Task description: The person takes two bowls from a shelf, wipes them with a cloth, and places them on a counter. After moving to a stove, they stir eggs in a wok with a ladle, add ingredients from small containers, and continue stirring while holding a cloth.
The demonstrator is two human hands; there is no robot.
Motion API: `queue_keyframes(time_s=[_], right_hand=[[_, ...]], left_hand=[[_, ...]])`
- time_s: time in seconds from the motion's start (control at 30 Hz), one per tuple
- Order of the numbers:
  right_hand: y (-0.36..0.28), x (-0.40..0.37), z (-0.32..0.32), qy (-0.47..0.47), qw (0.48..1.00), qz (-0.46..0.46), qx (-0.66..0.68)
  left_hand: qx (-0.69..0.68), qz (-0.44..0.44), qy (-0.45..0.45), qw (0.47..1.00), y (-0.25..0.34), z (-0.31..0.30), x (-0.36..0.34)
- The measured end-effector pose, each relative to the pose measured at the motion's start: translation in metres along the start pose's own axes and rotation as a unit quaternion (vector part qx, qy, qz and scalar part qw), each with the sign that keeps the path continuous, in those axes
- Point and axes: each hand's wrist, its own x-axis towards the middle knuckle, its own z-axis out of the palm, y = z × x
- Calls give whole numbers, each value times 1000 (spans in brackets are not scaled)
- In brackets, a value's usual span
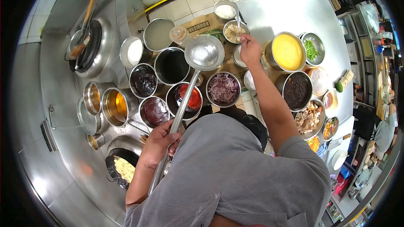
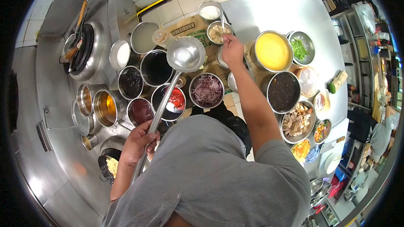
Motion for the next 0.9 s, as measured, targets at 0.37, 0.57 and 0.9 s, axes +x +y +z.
queue_keyframes(time_s=[0.37, 0.57, 0.9], right_hand=[[40, -17, 18, 18, 981, 101, 167], [13, -15, -2, 83, 887, 273, 362], [-44, -30, -24, 92, 863, 262, 423]], left_hand=[[-22, 7, 13, 1000, -3, 3, 0], [-16, 11, 19, 1000, -2, 6, 0], [-28, 24, 21, 999, -9, 12, 7]])
